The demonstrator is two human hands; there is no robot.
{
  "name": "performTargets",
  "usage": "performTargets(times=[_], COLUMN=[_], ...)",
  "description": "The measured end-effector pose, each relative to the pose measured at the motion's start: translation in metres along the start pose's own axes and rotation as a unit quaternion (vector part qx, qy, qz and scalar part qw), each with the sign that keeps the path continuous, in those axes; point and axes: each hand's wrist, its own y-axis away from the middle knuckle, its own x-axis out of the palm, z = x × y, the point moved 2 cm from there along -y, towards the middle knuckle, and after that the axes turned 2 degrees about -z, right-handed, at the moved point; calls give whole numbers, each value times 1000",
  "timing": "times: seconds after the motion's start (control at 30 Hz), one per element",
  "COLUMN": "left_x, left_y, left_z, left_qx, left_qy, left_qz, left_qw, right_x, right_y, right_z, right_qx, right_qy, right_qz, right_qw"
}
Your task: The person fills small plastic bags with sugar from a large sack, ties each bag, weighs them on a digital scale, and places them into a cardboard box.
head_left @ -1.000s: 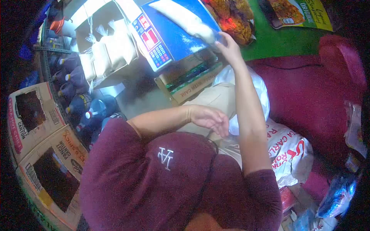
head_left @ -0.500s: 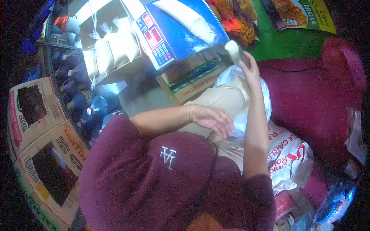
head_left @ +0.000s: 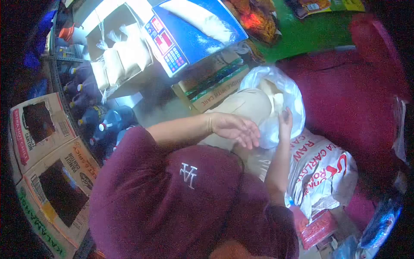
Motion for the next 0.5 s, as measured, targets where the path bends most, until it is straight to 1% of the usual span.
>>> performTargets(times=[0.03,0.07,0.1,0.13,0.17,0.2,0.23,0.27,0.3,0.33,0.37,0.43,0.47,0.5], left_x=[3,6,8,10,14,17,20,16,10,3,-3,-16,-17,-19], left_y=[0,-1,-2,-3,-3,-2,1,5,9,15,19,24,21,18], left_z=[-2,-5,-10,-21,-35,-53,-75,-98,-122,-144,-163,-185,-188,-191], left_qx=[10,21,16,67,119,164,208,235,255,284,296,293,292,214], left_qy=[0,0,-2,-93,-183,-212,-240,-362,-474,-629,-747,-813,-814,-827], left_qz=[-8,-15,-12,-55,-96,-166,-236,-321,-397,-451,-477,-493,-491,-513], left_qw=[1000,1000,1000,992,971,949,918,843,743,566,356,105,108,90], right_x=[-1,-3,-3,-2,-1,-1,-2,-1,-1,-5,-7,-11,-14,-18], right_y=[3,6,6,4,2,-2,-1,0,1,2,7,20,29,41], right_z=[-3,-6,-7,-17,-29,-40,-41,-38,-35,-34,-32,-21,-17,-13], right_qx=[28,65,65,66,69,70,72,37,1,-16,-13,-44,-40,-49], right_qy=[4,79,78,97,116,184,184,269,352,336,335,313,313,270], right_qz=[-10,-26,-32,-38,-43,-57,-59,-65,-71,-56,-58,-73,-75,-84], right_qw=[1000,994,994,992,990,979,978,960,933,940,940,946,946,958])
